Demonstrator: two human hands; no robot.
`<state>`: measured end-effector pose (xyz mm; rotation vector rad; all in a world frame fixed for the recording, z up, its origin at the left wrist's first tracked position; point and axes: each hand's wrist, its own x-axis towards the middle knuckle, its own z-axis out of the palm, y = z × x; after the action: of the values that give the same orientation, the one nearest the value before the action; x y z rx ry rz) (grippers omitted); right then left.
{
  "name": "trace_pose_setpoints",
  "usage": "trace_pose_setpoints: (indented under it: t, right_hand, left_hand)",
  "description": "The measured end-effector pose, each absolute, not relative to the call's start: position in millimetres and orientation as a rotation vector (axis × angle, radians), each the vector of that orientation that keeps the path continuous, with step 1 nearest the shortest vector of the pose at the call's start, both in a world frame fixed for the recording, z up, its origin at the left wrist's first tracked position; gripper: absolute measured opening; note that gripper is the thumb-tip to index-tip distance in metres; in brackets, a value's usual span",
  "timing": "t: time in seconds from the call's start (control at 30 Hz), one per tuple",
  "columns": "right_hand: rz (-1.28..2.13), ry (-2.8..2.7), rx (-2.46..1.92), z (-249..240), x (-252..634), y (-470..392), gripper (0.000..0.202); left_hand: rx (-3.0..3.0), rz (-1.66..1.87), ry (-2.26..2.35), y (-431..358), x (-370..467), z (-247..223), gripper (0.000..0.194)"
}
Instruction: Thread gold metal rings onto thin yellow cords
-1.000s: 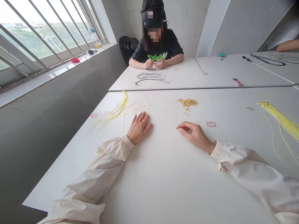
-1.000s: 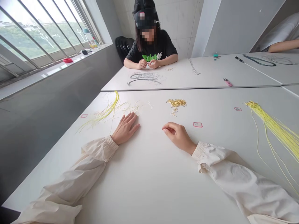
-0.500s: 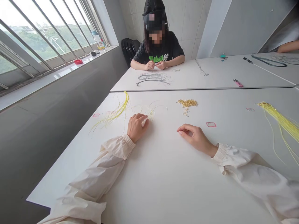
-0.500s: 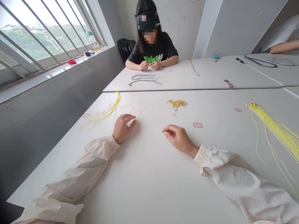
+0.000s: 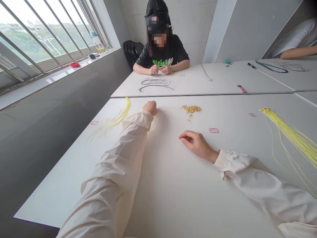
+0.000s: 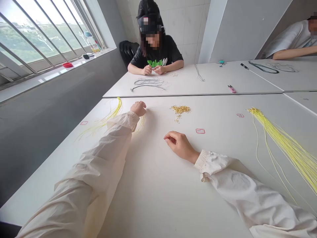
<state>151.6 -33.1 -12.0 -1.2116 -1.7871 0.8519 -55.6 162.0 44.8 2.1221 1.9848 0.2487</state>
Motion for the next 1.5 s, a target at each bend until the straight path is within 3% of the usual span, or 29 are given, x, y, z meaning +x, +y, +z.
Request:
trace_pose_setpoints:
  t: [0.2, 0.4, 0.57, 0.67, 0.83, 1.2, 1.5]
  right_hand:
    - [0.85, -1.799, -1.195, -10, 150, -33, 0.013]
    - [0.944, -1.681, -1.198, -9, 151, -31, 0.016]
    - [1.179, -1.351, -1.11, -2, 153, -28, 0.039]
    - [1.24, -1.247, -1.001, 1, 153, -28, 0.035]
    - [1.256, -1.093, -0.973, -2, 154, -30, 0.022]
    - [1.604, -1.214, -0.913, 8, 160, -30, 0.03]
    - [1.779, -1.201, -0.718, 6, 163, -30, 0.023]
  left_hand:
    - [2.083, 0.369, 1.896, 160, -48, 36, 0.03]
    - [1.874, 0.597, 1.599, 157, -66, 63, 0.023]
    - [1.704, 0.65, 0.971, 85, -44, 66, 0.011]
    - [1.664, 0.648, 0.746, 36, -23, 51, 0.016]
    - [1.527, 0.801, 0.755, 5, -13, 33, 0.02]
    - [1.339, 0.928, 0.801, -4, -42, 19, 0.021]
    - [1.323, 0.913, 0.821, -6, -45, 10, 0.02]
